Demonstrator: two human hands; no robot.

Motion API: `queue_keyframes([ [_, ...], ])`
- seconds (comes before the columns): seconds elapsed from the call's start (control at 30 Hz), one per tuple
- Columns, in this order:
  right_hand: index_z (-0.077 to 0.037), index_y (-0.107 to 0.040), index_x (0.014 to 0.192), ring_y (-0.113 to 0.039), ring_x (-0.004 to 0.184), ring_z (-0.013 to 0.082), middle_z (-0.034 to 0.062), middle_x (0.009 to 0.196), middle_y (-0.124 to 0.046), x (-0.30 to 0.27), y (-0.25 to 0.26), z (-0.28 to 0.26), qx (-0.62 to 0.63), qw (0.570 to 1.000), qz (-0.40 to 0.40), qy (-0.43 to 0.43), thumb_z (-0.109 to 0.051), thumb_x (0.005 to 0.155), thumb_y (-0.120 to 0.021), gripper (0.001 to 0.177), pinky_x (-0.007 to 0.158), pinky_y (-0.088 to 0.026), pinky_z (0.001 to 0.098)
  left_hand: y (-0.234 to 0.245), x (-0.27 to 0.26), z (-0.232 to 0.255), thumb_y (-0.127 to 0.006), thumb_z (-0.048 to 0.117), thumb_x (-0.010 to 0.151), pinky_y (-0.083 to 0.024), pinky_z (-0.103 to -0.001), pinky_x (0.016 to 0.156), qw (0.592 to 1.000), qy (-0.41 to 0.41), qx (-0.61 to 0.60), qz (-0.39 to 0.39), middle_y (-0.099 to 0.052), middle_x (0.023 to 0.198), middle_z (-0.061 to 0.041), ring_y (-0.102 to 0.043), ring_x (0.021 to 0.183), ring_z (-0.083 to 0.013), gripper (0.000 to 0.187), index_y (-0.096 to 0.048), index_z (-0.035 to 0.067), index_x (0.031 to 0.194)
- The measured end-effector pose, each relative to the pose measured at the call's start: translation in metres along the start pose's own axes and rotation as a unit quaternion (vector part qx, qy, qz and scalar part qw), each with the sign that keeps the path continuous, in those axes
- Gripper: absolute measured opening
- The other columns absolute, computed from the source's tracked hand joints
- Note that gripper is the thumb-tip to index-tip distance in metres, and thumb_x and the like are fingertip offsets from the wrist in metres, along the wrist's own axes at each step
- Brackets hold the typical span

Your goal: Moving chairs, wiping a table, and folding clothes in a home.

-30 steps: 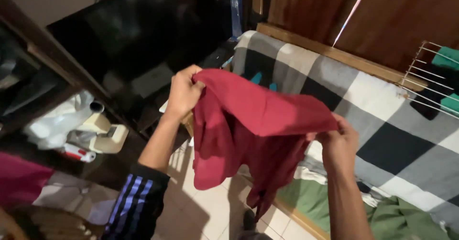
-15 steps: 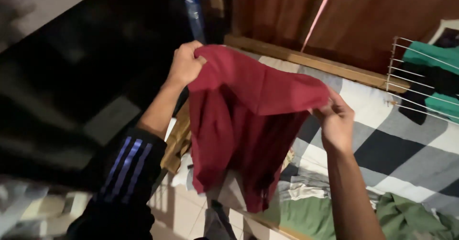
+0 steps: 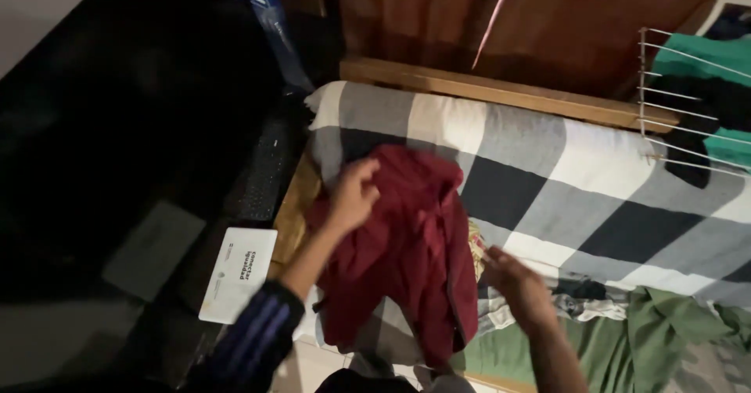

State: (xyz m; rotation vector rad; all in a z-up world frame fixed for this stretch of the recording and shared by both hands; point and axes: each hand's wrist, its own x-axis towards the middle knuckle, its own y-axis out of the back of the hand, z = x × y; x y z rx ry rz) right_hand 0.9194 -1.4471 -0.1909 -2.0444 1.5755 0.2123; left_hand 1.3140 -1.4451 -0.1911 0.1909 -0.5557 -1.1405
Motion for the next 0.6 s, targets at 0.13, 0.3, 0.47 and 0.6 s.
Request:
queue_keyframes([
  [0.13,0.008,-0.057,0.139,-0.065,0.118,0.0308,0.0185,0.135,-0.067,0.027,0.002,0.079,-0.059,0.995,-0.058,-0.06,-0.028,0.099,-0.049,0.055,0.1,-0.048,0.0461,-0.037,-0.106,0.028,-0.069,0.005,0.088,-0.055,-0.04,0.095,0.989,0.073,-0.131,0.015,-0.067,0.135,-0.011,-0.066,0.12,-0.0262,0.048,-0.062,0.008,0.135],
  [0.3,-0.001,-0.066,0.12,-0.068,0.104,0.0266,0.0149,0.116,-0.071,-0.014,-0.106,0.087,0.114,0.906,-0.241,-0.329,-0.031,0.097,-0.042,0.045,0.094,-0.053,0.0376,-0.048,-0.208,0.122,-0.07,0.02,0.098,-0.042,-0.043,0.113,0.99,0.08,-0.085,0.084,-0.059,0.146,-0.017,-0.054,0.138,-0.0331,0.042,-0.06,0.005,0.136],
  [0.47,-0.001,-0.063,0.126,-0.065,0.103,0.0225,0.0121,0.116,-0.067,-0.046,-0.117,0.138,-0.066,0.886,-0.395,-0.231,-0.022,0.107,-0.048,0.032,0.089,-0.053,0.0346,-0.059,-0.296,0.151,-0.067,0.02,0.096,-0.041,-0.044,0.114,0.957,0.15,0.002,0.248,-0.056,0.148,-0.019,-0.053,0.138,-0.0367,0.048,-0.057,0.004,0.14],
  [0.6,0.002,-0.064,0.131,-0.066,0.104,0.0206,0.0116,0.121,-0.069,-0.097,-0.143,0.175,-0.177,0.836,-0.486,-0.185,-0.022,0.106,-0.052,0.037,0.09,-0.055,0.0361,-0.028,-0.38,0.215,-0.062,0.023,0.094,-0.045,-0.041,0.111,0.873,0.304,0.022,0.38,-0.055,0.147,-0.016,-0.054,0.134,-0.0342,0.055,-0.053,0.009,0.146],
])
